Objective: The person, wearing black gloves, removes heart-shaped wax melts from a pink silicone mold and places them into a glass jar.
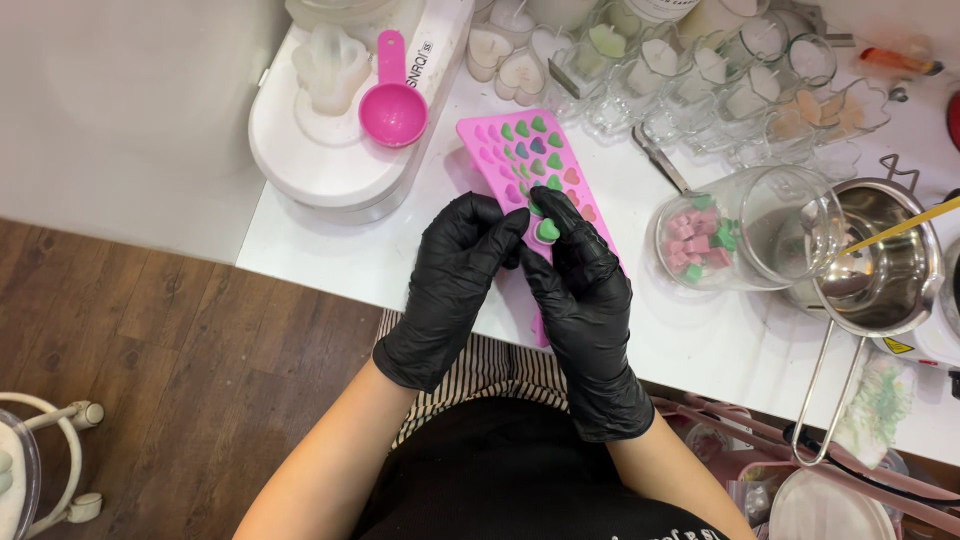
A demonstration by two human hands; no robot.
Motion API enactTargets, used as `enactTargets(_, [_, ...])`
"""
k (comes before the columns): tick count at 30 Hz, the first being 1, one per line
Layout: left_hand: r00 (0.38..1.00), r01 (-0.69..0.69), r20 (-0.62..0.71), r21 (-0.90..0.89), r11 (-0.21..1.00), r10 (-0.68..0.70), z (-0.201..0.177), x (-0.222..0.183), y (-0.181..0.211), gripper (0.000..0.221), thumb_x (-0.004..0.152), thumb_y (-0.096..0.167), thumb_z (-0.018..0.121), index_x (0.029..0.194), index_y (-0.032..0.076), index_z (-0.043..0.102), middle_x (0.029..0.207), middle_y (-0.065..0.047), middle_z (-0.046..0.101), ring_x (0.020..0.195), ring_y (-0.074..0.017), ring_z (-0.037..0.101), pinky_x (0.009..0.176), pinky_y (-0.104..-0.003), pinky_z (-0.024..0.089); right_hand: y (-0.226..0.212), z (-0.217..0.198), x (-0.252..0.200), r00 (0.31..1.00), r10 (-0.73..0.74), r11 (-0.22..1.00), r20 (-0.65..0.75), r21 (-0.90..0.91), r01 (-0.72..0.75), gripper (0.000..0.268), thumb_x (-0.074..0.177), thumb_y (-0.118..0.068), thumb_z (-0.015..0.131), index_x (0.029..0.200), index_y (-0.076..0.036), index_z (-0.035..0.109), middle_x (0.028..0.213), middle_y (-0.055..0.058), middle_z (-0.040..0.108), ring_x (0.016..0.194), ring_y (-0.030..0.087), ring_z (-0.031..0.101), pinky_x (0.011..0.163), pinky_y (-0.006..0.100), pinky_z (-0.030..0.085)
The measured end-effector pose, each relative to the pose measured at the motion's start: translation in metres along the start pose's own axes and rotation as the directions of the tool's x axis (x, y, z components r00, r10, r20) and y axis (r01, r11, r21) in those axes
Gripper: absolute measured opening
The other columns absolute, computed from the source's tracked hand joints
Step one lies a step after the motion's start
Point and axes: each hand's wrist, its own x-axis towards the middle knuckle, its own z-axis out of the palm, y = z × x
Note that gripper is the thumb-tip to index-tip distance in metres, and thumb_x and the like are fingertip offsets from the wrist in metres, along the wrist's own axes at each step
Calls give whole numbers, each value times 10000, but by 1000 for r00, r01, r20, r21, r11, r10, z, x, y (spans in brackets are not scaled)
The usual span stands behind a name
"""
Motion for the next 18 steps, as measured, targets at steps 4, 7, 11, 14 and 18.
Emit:
enactTargets(4, [994,104,-25,50,993,-103,7,3,11,110,981,153,710,981,79,628,808,8,669,718,-70,622,652,-236,484,-5,-3,6,999,12,998,-35,-62,-14,447,1037,46,602,1476,8,521,1475,143,606,1380,207,564,1186,357,437])
enactTargets(7, [994,106,9,93,990,-107,8,3,14,116,990,182,690,990,85,625,800,-15,710,693,-71,630,606,-231,469,-7,-4,11,998,9,1000,-57,16,-8,368,1040,34,612,1405,7,569,1423,142,636,1352,207,588,1178,357,455])
enactTargets(11, [992,121,15,123,985,-124,10,2,17,126,997,186,692,987,89,612,785,-22,705,663,-64,610,581,-223,463,-22,-10,13,992,54,987,-113,158,-36,291,1030,10,630,1315,-25,588,1369,126,661,1279,212,634,1109,339,499])
enactTargets(14, [989,149,-18,133,980,-147,-2,3,10,151,971,173,727,931,73,621,746,-26,687,619,-75,602,560,-235,471,-45,-31,7,969,-79,993,-234,-100,57,331,984,48,684,1291,-38,596,1353,106,648,1251,206,651,1010,309,546])
enactTargets(18, [953,290,-150,196,937,-264,-10,2,25,157,891,171,757,853,50,664,688,-41,709,569,-97,668,506,-253,508,-63,-92,-2,827,-492,739,-271,-632,232,385,1078,180,747,1382,-18,617,1358,75,580,1302,195,603,1156,295,506])
